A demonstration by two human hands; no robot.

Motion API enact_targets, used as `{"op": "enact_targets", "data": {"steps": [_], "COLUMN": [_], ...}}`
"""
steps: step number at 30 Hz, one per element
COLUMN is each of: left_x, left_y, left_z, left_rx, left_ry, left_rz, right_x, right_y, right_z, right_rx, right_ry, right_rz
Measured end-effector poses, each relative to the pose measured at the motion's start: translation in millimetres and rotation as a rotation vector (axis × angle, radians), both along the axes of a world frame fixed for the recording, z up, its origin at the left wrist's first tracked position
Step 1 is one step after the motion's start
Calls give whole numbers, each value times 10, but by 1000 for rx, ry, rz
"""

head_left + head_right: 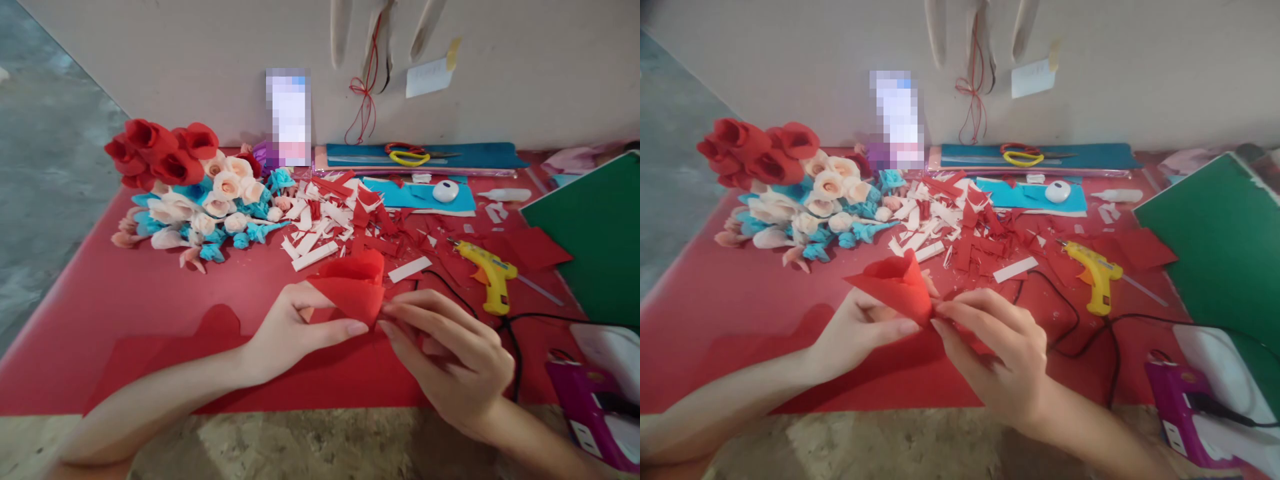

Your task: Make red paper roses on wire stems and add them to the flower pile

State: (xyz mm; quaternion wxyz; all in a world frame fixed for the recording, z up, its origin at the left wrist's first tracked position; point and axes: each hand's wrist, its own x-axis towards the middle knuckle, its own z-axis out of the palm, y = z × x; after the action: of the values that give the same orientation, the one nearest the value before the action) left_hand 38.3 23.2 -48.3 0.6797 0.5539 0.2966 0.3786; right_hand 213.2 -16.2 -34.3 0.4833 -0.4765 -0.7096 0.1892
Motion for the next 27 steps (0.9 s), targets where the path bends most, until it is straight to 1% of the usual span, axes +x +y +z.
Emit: {"op": "enact_targets", "data": {"steps": [4,10,13,16,19,21,22,23,25,27], "left_x": [13,24,22,18,17,17,18,19,25,36], "left_y": [-12,-20,-23,-20,-16,-14,-14,-13,-12,-12], "left_z": [-23,-6,15,36,30,7,-8,-23,-48,-63], "left_rx": [-15,44,62,59,39,7,-13,-31,-53,-72], "left_ry": [12,110,99,67,59,64,70,73,55,18], "left_rz": [10,63,58,47,76,98,100,98,80,45], "right_x": [12,3,11,56,125,161,172,179,181,177], "right_y": [-13,-18,-33,-31,9,51,72,91,120,138], "right_z": [23,50,32,3,-11,-3,6,18,42,58], "right_rx": [87,188,195,170,89,-2,-75,-176,-421,-615], "right_ry": [-126,-270,-307,-274,-161,28,165,310,562,705], "right_rz": [-37,-71,-81,-121,-205,-233,-212,-161,-15,109]}}
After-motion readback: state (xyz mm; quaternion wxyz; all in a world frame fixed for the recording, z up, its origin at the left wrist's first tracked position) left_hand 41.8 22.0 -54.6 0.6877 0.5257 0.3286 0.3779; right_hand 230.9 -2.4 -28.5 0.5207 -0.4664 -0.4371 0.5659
